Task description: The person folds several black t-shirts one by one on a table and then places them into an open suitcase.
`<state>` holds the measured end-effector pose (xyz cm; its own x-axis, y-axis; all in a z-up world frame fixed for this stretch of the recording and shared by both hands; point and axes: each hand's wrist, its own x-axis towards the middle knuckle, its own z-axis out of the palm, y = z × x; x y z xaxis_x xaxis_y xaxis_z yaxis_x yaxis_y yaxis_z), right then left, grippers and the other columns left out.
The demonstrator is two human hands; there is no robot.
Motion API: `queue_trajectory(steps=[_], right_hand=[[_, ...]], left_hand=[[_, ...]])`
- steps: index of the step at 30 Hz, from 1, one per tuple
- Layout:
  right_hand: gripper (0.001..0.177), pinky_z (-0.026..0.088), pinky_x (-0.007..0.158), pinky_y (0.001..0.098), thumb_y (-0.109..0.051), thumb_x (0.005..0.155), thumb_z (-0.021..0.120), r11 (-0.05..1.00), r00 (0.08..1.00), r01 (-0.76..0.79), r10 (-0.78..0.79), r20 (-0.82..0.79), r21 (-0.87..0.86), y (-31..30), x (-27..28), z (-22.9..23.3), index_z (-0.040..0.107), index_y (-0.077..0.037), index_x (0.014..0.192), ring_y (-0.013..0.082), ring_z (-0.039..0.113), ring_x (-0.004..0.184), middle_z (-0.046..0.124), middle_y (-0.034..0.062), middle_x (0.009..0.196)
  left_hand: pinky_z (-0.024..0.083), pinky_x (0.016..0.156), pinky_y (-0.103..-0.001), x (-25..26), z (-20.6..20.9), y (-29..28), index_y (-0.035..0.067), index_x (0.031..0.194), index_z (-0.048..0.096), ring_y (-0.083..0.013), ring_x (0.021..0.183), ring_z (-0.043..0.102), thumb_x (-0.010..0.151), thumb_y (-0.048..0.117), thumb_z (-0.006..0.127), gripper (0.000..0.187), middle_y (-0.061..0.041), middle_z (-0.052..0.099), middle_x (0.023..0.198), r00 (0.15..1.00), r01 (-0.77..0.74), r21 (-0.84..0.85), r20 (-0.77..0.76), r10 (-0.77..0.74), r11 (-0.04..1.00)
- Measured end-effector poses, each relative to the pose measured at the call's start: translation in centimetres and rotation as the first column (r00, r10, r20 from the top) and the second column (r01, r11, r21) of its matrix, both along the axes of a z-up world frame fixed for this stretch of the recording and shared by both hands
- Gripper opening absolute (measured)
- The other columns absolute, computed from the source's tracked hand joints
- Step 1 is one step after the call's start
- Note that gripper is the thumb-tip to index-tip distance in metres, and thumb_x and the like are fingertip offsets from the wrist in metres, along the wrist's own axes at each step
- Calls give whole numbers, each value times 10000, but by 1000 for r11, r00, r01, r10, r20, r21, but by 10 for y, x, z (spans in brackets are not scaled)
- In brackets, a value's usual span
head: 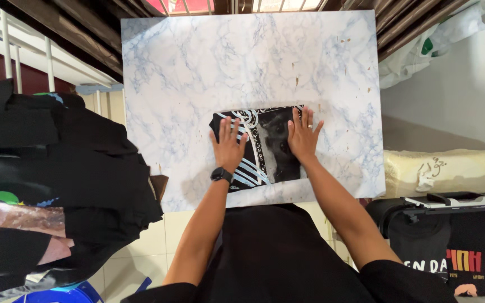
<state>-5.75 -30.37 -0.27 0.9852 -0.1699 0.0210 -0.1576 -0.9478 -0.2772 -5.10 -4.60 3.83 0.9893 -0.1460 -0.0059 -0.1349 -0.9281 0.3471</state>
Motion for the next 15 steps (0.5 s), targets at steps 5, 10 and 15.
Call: queue_trajectory(steps=[5,10,15], right_hand=[[590,40,1167,723,-392,1126,309,998,999,49,-49,5,26,46,2,-18,298,-85,1629,373,144,1580,229,214,1690],[603,43,1160,738,-395,1095,316,942,950,-308,312,11,-133,87,-7,-24,300,-122,1631,282,170,1590,245,133,1708],[582,102,1215,690,-467,1098,326,906,909,-417,416,27,75,23,10,-14,320,-216,1623,316,182,1578,255,128,1698]], left_hand=[[152,1226,-614,10,-28,-4,146,1591,387,-287,1582,201,1089,369,425,551,-101,300,1688,993,-88,126,91,77,988],[164,1232,-559,-1,-43,-33,191,1651,332,-249,1574,185,1020,284,449,648,-53,301,1689,951,223,432,100,-292,874],[183,1267,-574,22,-29,-7,203,1608,312,-249,1587,182,1090,439,431,581,-80,287,1695,973,228,33,37,-229,973]])
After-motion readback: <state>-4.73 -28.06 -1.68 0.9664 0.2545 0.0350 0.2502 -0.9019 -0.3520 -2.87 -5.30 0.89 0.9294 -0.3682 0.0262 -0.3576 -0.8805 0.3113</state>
